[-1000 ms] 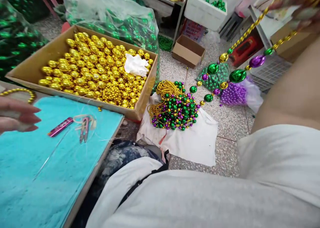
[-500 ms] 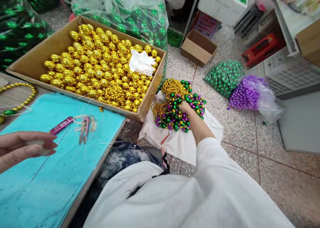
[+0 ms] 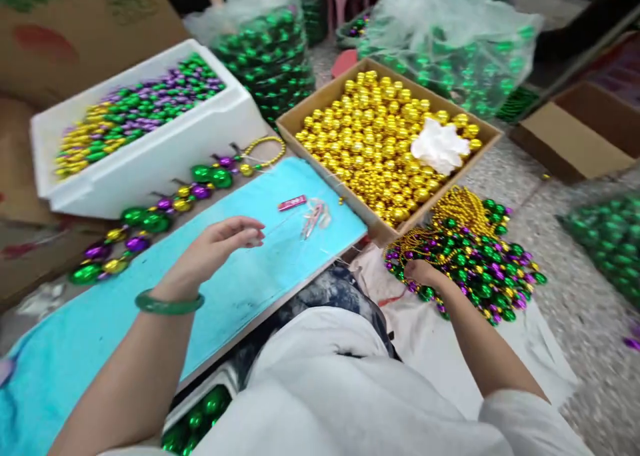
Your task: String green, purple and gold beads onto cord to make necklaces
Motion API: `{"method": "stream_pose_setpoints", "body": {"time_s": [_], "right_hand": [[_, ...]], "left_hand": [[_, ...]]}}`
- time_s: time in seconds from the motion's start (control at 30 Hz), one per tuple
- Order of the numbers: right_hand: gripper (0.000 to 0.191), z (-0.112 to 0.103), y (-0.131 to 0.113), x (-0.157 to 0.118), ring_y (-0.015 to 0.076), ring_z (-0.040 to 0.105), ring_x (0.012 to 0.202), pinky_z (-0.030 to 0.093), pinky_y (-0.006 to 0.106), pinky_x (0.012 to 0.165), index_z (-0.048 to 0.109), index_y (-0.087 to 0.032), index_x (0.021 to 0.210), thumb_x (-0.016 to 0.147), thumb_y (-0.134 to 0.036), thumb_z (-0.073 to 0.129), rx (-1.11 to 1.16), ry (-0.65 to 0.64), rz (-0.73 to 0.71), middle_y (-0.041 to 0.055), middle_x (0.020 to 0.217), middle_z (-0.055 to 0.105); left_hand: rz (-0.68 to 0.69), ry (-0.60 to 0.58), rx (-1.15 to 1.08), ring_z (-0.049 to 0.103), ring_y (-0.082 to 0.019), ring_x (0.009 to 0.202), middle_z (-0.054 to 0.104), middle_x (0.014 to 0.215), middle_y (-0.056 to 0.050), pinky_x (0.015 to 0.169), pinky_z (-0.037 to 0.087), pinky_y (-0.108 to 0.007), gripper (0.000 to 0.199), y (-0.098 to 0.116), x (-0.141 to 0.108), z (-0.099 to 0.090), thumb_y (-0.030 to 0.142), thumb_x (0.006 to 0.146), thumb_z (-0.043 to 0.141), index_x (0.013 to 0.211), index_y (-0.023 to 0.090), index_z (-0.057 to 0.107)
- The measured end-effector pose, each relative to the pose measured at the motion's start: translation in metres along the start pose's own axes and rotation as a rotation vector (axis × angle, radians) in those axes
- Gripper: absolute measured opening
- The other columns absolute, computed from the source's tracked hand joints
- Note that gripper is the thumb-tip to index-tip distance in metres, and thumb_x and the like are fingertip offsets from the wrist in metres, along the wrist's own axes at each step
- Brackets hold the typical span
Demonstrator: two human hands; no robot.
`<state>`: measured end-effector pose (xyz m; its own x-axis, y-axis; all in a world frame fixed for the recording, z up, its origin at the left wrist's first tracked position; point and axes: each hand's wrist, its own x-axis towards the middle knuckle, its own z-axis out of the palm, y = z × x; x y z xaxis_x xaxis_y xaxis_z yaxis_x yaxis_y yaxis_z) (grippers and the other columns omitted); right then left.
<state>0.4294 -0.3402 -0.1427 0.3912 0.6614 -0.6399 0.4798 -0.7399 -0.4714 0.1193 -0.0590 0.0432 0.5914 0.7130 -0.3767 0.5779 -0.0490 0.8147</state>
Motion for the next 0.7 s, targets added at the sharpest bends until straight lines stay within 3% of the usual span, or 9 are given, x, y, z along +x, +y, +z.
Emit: {"method": "stream_pose_setpoints", "body": {"time_s": [0.07,0.13,0.2,0.27,0.37,0.5,0.6,0.7], "right_hand": [[0.013,-0.004,-0.023,-0.005,0.0124,0.057,0.058,0.046,0.024,0.055,0.066,-0.013,0.074,0.081,-0.023,0.061,0.029,-0.122,-0.103,0.0026,0.066,0.065],[0.014,-0.009,-0.055,-0.012,0.0124,0.056,0.058,0.043,0.023,0.055,0.066,-0.015,0.077,0.080,-0.024,0.056,0.111,-0.159,-0.281,0.0010,0.067,0.065],[0.017,-0.012,-0.095,-0.016,0.0135,0.058,0.064,0.043,0.024,0.060,0.066,-0.016,0.079,0.081,-0.028,0.054,0.169,-0.078,-0.475,0.0012,0.071,0.066],[0.018,-0.013,-0.138,-0.013,0.0151,0.061,0.070,0.045,0.026,0.067,0.067,-0.017,0.083,0.085,-0.029,0.053,0.122,0.051,-0.581,0.0021,0.075,0.068],[0.017,-0.008,-0.203,0.002,0.0182,0.064,0.088,0.045,0.027,0.079,0.068,-0.018,0.090,0.089,-0.023,0.052,-0.066,0.182,-0.714,0.0057,0.093,0.071],[0.025,0.008,-0.275,0.025,0.0213,0.062,0.097,0.044,0.029,0.081,0.067,-0.018,0.103,0.097,-0.024,0.043,-0.430,0.225,-0.813,0.0090,0.107,0.068],[0.029,0.029,-0.313,0.037,0.0223,0.062,0.095,0.044,0.029,0.075,0.065,-0.017,0.107,0.099,-0.024,0.038,-0.648,0.171,-0.891,0.0110,0.109,0.065],[0.028,0.050,-0.335,0.045,0.0229,0.061,0.095,0.044,0.029,0.072,0.063,-0.015,0.108,0.096,-0.016,0.038,-0.834,0.074,-0.982,0.0133,0.106,0.063]], "left_hand": [[-0.005,0.058,-0.053,0.067,-0.021,0.082,0.073,0.088,-0.006,0.082,0.054,-0.035,0.041,-0.017,-0.006,-0.007,0.054,0.072,0.071,0.096,0.020,0.068],[-0.012,0.111,-0.099,0.066,-0.020,0.083,0.072,0.089,-0.006,0.083,0.054,-0.035,0.040,-0.035,-0.014,-0.011,0.053,0.073,0.070,0.096,0.020,0.068],[-0.029,0.153,-0.136,0.066,-0.020,0.084,0.072,0.088,-0.006,0.084,0.053,-0.035,0.041,-0.051,-0.022,-0.014,0.054,0.074,0.069,0.097,0.020,0.068],[-0.057,0.199,-0.169,0.066,-0.021,0.085,0.072,0.088,-0.007,0.084,0.053,-0.036,0.042,-0.065,-0.030,-0.017,0.055,0.073,0.069,0.097,0.020,0.068],[-0.095,0.288,-0.224,0.066,-0.022,0.084,0.072,0.090,-0.008,0.082,0.053,-0.037,0.043,-0.081,-0.041,-0.021,0.055,0.073,0.069,0.096,0.019,0.068],[-0.123,0.395,-0.293,0.066,-0.021,0.083,0.072,0.089,-0.008,0.081,0.053,-0.035,0.040,-0.098,-0.055,-0.031,0.053,0.072,0.070,0.093,0.020,0.069],[-0.140,0.451,-0.327,0.066,-0.022,0.084,0.072,0.088,-0.008,0.080,0.053,-0.035,0.040,-0.112,-0.062,-0.038,0.053,0.072,0.071,0.094,0.020,0.069],[-0.149,0.517,-0.376,0.065,-0.020,0.082,0.071,0.087,-0.007,0.080,0.053,-0.034,0.039,-0.126,-0.068,-0.043,0.051,0.073,0.070,0.095,0.019,0.069]]}}
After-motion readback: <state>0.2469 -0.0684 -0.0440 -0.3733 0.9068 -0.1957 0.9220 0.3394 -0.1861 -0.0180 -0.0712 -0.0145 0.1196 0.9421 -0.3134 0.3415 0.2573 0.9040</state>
